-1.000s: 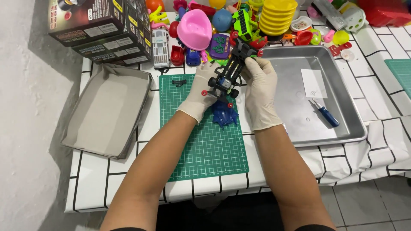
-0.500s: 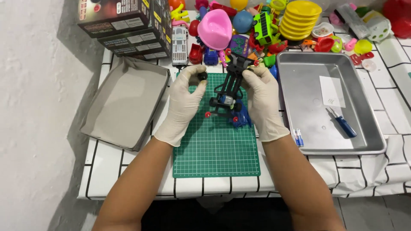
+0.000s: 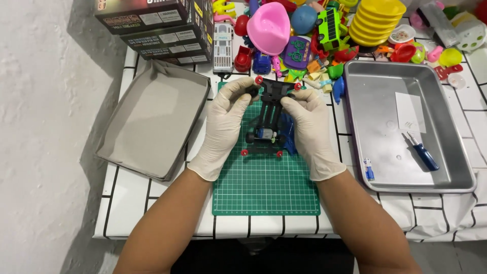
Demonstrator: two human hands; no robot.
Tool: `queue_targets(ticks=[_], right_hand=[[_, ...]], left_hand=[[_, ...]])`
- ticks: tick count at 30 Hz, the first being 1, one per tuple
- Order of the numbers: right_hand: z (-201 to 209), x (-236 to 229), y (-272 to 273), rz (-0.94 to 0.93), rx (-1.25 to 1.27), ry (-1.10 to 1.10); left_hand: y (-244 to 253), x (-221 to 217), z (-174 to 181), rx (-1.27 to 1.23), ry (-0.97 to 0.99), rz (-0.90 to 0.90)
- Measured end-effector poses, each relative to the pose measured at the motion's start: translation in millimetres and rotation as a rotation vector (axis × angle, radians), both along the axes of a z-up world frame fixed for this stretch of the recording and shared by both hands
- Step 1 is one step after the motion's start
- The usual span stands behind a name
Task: The person assembles a toy car chassis on a green cutting mat. They attach red wheels to the axles, insert a small motor into the frame, and connect a black plastic body part to the chassis.
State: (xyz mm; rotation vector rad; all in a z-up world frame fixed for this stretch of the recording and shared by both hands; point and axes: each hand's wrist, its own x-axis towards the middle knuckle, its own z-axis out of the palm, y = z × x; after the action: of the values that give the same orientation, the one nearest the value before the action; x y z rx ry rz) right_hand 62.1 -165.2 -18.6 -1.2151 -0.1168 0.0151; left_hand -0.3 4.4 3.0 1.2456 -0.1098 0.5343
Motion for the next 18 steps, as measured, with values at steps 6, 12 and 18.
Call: queue_targets(ticks=[6,12,18], right_hand=[[9.5,-7.4,3.8,-0.014,-0.03,-0.002],[17.0,-11.2,4.4,-0.015,-0.07,0.004],[13.9,-8.9,2.6,-0.02,-0.09,0.008]], left_hand=[[-1.1,1.8,2.5,-0.044,0.033,-0.066],[2.9,4.3,-7.8,-0.02,0.047,-0.073],[3.0,4.1,-6.2,-0.02,0.052,-0.08]])
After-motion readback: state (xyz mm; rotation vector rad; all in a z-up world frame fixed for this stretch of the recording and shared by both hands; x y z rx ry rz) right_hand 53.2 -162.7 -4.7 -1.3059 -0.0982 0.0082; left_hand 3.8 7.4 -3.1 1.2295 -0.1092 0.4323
